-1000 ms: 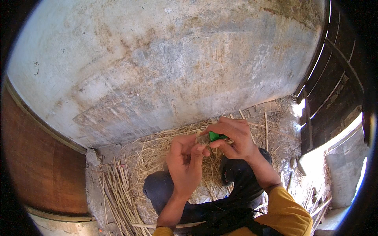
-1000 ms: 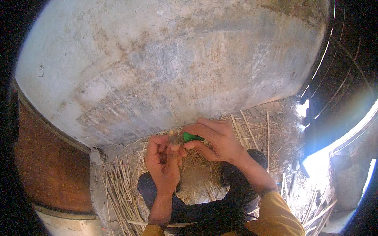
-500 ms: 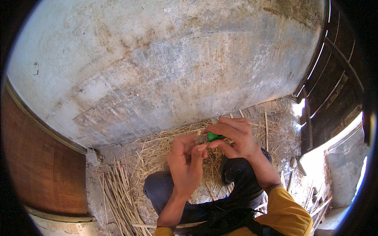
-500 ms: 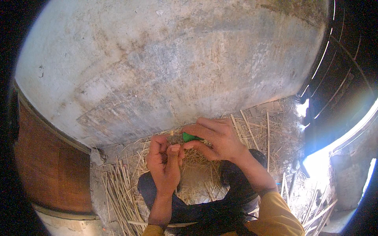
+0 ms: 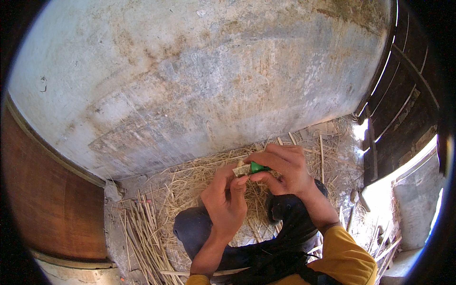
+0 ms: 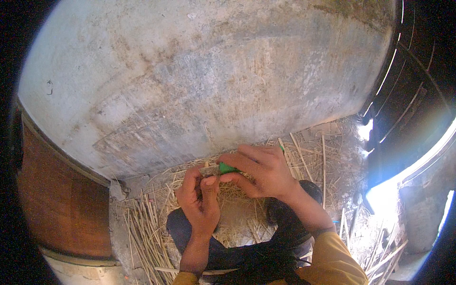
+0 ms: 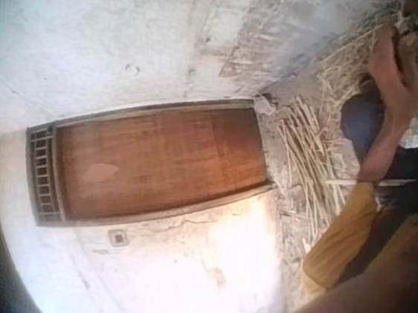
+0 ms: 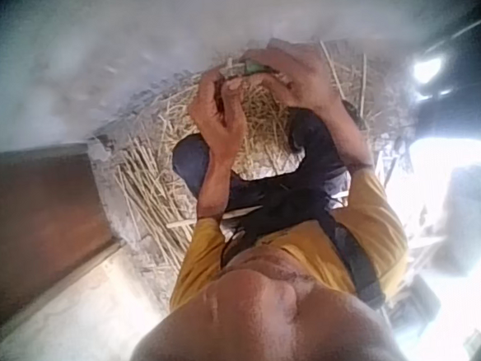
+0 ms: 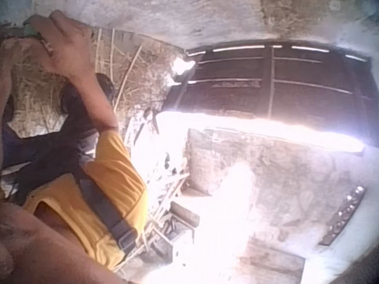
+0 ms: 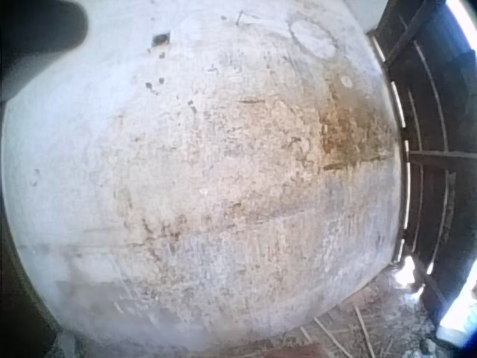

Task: The person shaves a piece of wood using a utility knife while sitting down. The person peels off thin layers of wood and then continues by shaving the end of a smaller wood piece.

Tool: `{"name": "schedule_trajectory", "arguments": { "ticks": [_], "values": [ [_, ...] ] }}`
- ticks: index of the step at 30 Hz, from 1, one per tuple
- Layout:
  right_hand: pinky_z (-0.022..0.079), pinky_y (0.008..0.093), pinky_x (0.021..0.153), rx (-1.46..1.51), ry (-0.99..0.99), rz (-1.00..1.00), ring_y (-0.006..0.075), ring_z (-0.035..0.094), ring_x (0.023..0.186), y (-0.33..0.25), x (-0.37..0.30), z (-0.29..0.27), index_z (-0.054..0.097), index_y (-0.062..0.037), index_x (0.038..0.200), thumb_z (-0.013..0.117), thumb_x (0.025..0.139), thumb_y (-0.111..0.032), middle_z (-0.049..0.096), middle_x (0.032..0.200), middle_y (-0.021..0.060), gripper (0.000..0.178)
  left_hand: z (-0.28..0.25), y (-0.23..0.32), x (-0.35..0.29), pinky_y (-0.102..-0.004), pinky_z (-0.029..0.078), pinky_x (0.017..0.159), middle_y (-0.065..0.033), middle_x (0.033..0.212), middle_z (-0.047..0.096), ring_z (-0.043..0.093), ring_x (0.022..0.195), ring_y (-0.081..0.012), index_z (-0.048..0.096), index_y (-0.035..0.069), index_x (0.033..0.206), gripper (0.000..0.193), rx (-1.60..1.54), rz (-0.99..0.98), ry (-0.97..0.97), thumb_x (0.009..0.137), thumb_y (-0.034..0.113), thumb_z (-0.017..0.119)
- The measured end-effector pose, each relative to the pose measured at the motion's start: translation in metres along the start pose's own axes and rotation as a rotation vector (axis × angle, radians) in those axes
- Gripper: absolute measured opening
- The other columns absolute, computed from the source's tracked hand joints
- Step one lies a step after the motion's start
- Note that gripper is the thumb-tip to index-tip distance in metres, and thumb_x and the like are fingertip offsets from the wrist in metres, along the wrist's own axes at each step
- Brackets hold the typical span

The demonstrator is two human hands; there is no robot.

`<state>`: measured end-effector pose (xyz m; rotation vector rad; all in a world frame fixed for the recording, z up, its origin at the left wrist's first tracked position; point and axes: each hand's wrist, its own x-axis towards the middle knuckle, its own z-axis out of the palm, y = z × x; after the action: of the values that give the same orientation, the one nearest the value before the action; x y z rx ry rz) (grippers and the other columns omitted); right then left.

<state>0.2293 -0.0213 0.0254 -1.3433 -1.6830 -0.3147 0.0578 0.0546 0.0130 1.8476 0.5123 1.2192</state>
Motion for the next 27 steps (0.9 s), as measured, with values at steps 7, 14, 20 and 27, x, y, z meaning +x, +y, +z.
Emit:
{"name": "schedule_trajectory", "arguments": {
  "ticks": [7, 14, 20, 27],
  "values": [
    [0.053, 0.0371, 0.058, -0.057, 0.011, -0.007, 0.0260, 0.066, 0.066, -0.006, 0.001, 0.001, 0.073, -0.0099, 0.113, 0.085, 0.075, -0.029, 0.062, 0.081, 0.0052, 0.045, 0.001, 0.003, 0.001, -0.0261, 0.039, 0.053, -0.0039, 0.067, 0.051, 0.047, 0.060, -0.0077, 0.065, -0.001, 0.100, 0.019, -0.013, 0.035, 0.031, 0.102, 0.018, 0.065],
    [0.052, 0.0356, 0.057, -0.089, 0.042, -0.019, 0.0242, 0.066, 0.065, -0.013, 0.006, 0.001, 0.073, -0.0105, 0.111, 0.085, 0.074, -0.029, 0.063, 0.080, 0.0031, 0.043, 0.001, 0.009, 0.004, -0.0268, 0.028, 0.050, 0.0017, 0.060, 0.040, 0.035, 0.059, -0.0061, 0.044, 0.005, 0.076, 0.042, 0.065, 0.082, 0.099, 0.104, 0.031, 0.062],
    [0.052, 0.0351, 0.056, -0.105, 0.046, -0.019, 0.0235, 0.066, 0.064, -0.014, 0.006, 0.004, 0.073, -0.0104, 0.110, 0.086, 0.073, -0.028, 0.062, 0.078, 0.0025, 0.042, -0.005, 0.006, 0.002, -0.0254, 0.035, 0.050, -0.0042, 0.065, 0.047, 0.041, 0.058, -0.0073, 0.059, 0.000, 0.089, 0.024, 0.068, 0.057, 0.071, 0.102, 0.020, 0.067],
    [0.051, 0.0349, 0.054, -0.132, 0.083, 0.006, 0.0232, 0.065, 0.063, -0.016, 0.008, 0.005, 0.073, -0.0100, 0.109, 0.085, 0.077, -0.025, 0.064, 0.078, 0.0032, 0.037, -0.005, 0.008, 0.003, -0.0249, 0.035, 0.051, -0.0031, 0.068, 0.053, 0.044, 0.059, -0.0057, 0.066, 0.000, 0.097, 0.021, 0.062, 0.031, 0.056, 0.103, 0.020, 0.066]
  ]
}}
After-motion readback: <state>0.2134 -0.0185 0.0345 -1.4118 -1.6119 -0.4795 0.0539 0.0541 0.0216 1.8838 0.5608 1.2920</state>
